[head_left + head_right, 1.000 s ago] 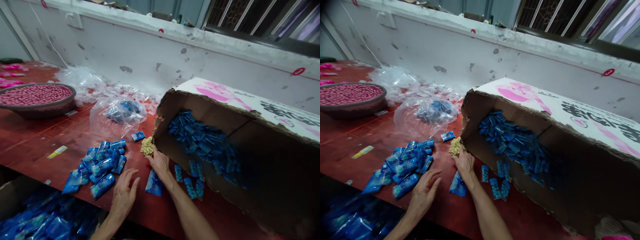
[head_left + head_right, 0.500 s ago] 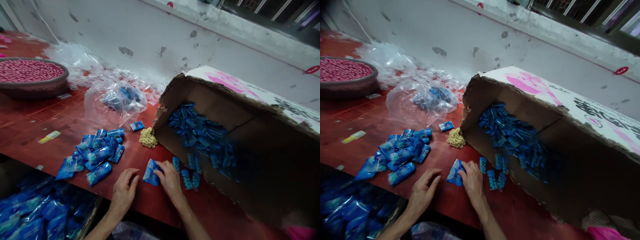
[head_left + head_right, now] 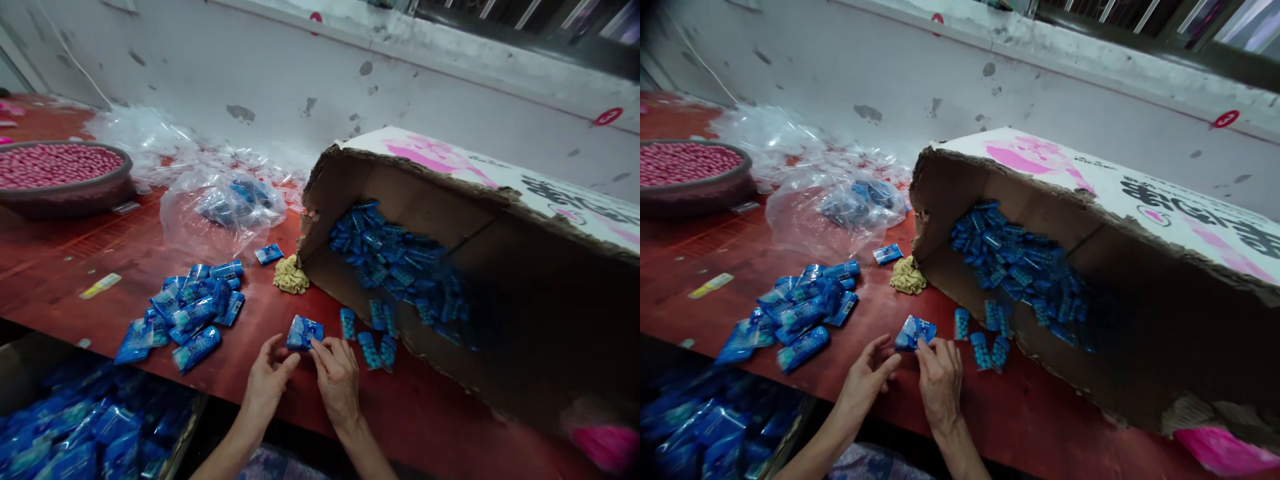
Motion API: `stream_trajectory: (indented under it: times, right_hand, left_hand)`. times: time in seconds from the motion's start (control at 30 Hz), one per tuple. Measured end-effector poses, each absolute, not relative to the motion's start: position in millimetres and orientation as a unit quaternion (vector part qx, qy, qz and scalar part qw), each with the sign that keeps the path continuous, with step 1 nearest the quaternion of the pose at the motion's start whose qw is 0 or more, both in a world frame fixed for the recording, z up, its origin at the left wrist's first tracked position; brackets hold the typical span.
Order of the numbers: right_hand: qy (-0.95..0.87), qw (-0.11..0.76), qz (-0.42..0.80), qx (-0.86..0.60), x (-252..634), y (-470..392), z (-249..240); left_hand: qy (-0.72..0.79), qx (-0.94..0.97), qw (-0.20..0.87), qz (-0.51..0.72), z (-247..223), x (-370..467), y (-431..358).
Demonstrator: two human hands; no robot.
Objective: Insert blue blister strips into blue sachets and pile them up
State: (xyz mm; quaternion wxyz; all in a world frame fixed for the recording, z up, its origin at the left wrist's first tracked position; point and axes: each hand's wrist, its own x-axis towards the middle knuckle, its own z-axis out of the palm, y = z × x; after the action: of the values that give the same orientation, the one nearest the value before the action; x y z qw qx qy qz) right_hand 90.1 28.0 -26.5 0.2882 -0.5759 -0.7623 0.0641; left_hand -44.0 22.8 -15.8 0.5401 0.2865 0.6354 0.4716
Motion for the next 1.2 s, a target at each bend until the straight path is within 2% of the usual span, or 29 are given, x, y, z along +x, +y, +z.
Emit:
stream_trajectory:
  times: [0.17,0.27,0.37,0.43,0.53,0.97,1.2]
  right_hand:
    - [-0.721,0.372,0.168,-0.560,88.1,22.4,-19.7]
    - [-0.589,0.449,0.330,-0.585,87.6,29.4,-18.9]
    - [-0.453,0.454,0.530,-0.554,84.9,38.8,-20.2]
    - [-0.415,0.451,0.587,-0.529,81.1,42.2,-23.1]
    - [-0.396,0.473,0.582,-0.530,73.4,41.2,-29.7]
    - [-0.377,0.513,0.514,-0.575,57.5,29.2,-38.2]
    - [-0.338,0.522,0.614,-0.487,61.7,30.6,-27.0]
  left_hand:
    - [0.587,0.287,0.592,0.472,-11.7,-37.9,32.7]
    - [0.564,0.297,0.605,0.478,-16.6,-41.9,33.5]
    - [0.552,0.285,0.629,0.467,-22.3,-45.0,32.7]
    - [0.537,0.264,0.651,0.468,-25.1,-44.7,31.8]
    - [0.518,0.244,0.668,0.476,-29.0,-41.3,30.4]
    - [0.549,0.228,0.620,0.511,-32.7,-27.9,31.4]
    - [0.564,0.269,0.585,0.517,-23.1,-27.1,30.1]
